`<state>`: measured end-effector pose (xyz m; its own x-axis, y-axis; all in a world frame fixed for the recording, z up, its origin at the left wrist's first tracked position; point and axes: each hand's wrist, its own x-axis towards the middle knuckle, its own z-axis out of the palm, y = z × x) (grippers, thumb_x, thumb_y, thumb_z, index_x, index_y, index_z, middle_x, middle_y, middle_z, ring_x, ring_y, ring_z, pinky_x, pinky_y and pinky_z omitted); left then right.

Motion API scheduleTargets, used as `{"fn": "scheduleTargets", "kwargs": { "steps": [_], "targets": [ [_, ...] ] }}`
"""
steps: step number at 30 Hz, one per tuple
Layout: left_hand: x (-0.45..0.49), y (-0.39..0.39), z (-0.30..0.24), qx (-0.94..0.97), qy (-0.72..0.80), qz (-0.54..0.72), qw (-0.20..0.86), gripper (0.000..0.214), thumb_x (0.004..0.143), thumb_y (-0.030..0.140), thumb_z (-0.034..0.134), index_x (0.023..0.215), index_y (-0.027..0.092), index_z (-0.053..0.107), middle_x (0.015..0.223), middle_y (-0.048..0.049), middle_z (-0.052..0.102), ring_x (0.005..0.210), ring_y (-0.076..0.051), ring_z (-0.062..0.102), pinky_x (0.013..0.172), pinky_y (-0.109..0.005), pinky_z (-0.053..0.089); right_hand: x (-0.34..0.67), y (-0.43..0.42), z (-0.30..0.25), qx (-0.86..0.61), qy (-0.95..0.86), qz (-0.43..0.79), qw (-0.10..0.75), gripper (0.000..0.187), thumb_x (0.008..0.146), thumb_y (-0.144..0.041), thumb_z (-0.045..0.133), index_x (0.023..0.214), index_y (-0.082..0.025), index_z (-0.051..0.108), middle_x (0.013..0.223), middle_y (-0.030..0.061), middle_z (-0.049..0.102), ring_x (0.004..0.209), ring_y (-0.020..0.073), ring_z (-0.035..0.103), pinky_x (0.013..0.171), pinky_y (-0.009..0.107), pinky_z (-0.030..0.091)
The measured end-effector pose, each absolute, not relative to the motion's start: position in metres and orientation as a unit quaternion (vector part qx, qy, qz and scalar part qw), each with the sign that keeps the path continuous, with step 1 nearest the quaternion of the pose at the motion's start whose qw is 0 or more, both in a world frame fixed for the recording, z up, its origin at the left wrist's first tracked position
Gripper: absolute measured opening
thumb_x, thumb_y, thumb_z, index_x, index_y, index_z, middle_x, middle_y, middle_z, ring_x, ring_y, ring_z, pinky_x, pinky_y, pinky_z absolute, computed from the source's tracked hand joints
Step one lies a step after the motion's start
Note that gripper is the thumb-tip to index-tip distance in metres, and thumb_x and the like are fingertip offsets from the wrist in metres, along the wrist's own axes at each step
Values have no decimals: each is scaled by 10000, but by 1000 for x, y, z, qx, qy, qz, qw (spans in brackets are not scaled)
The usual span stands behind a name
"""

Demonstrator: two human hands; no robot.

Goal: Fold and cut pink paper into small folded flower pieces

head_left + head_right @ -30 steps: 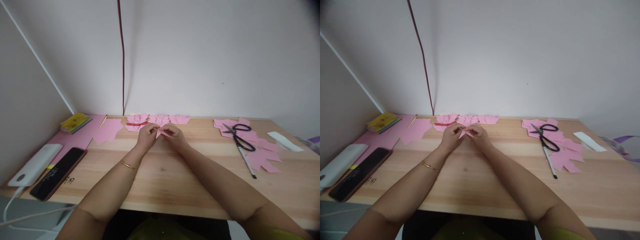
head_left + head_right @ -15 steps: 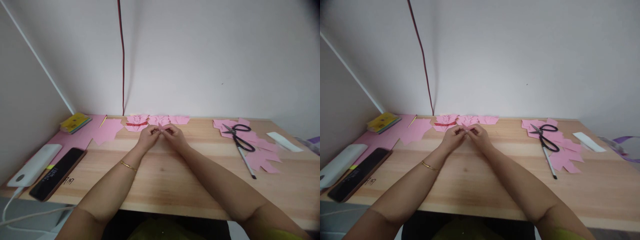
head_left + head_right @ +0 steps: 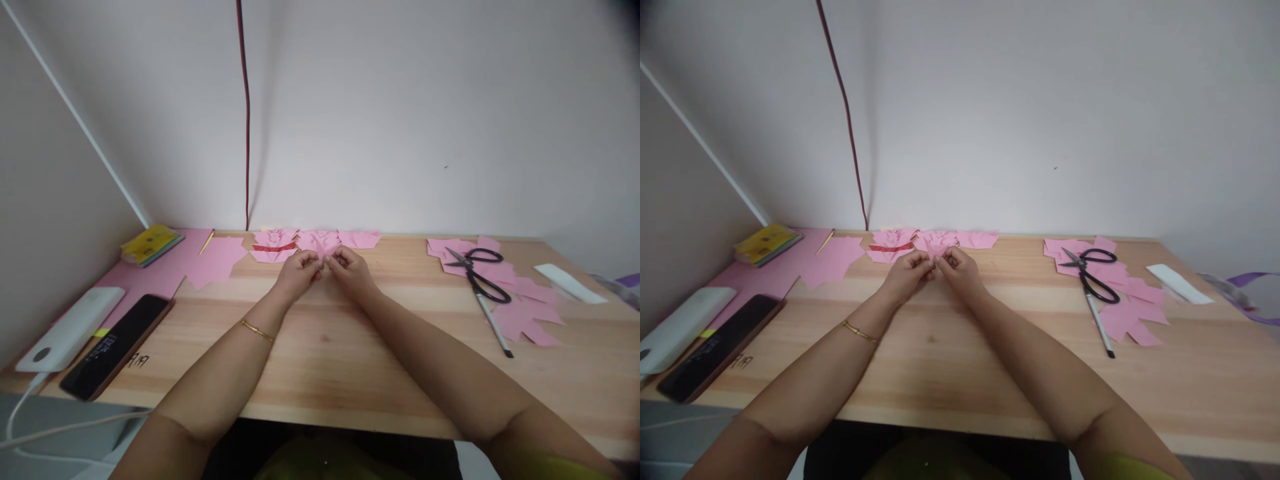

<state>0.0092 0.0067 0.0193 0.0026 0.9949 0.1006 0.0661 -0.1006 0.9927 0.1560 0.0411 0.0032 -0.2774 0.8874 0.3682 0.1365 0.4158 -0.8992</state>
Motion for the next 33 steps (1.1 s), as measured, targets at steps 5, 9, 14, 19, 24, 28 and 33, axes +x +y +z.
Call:
{"fn": "scheduleTargets", "kwargs": {
  "steps": [5, 9, 14, 19, 24, 28, 33],
  "targets": [
    [8, 6, 21, 564, 514, 490, 421, 182, 748, 312, 617, 665, 166, 547, 584, 13, 548, 535, -93, 486, 514, -212, 354, 156, 40, 6, -383, -702, 388, 458, 247, 793, -401, 565, 679, -200, 477, 602, -36, 427, 564, 113, 389, 542, 247, 311],
    [7, 5, 22, 590, 519, 479, 391, 196, 766, 307, 595, 640, 170, 534, 583, 12, 548, 548, -102, 490, 526, -221, 361, 157, 39, 7, -392, -714, 367, 450, 256, 798, -406, 544, 665, -200, 470, 593, -40, 409, 567, 114, 382, 555, 251, 312],
    [7, 7, 19, 587, 521, 493, 376, 170, 776, 301, 583, 672, 175, 538, 584, 22, 544, 549, -107, 500, 556, -235, 384, 156, 40, 6, -381, -703, 397, 450, 223, 793, -397, 559, 711, -197, 506, 606, -39, 435, 563, 114, 399, 552, 250, 320],
    [6, 7, 19, 581, 535, 495, 362, 147, 769, 256, 581, 657, 179, 525, 583, 27, 549, 561, -112, 524, 580, -241, 402, 155, 39, 6, -372, -702, 413, 446, 188, 794, -377, 561, 752, -197, 523, 644, -30, 483, 589, 120, 441, 574, 249, 345],
    [6, 5, 23, 612, 539, 464, 347, 166, 788, 282, 571, 662, 181, 535, 594, 20, 564, 576, -116, 529, 581, -240, 400, 156, 41, 2, -385, -710, 392, 440, 217, 800, -390, 559, 713, -197, 512, 615, -36, 464, 571, 116, 420, 558, 249, 327],
    [7, 3, 26, 616, 546, 459, 334, 186, 777, 275, 585, 631, 185, 513, 580, 22, 558, 568, -114, 510, 567, -234, 384, 157, 41, 3, -391, -716, 379, 437, 242, 799, -395, 561, 677, -199, 487, 591, -42, 444, 552, 110, 393, 543, 248, 302],
    [9, 4, 23, 585, 544, 481, 359, 172, 762, 265, 595, 635, 184, 514, 551, 30, 535, 544, -113, 504, 556, -233, 378, 156, 39, 8, -396, -713, 384, 433, 261, 793, -412, 551, 666, -203, 461, 590, -44, 437, 549, 109, 383, 543, 249, 302]
  ]
}}
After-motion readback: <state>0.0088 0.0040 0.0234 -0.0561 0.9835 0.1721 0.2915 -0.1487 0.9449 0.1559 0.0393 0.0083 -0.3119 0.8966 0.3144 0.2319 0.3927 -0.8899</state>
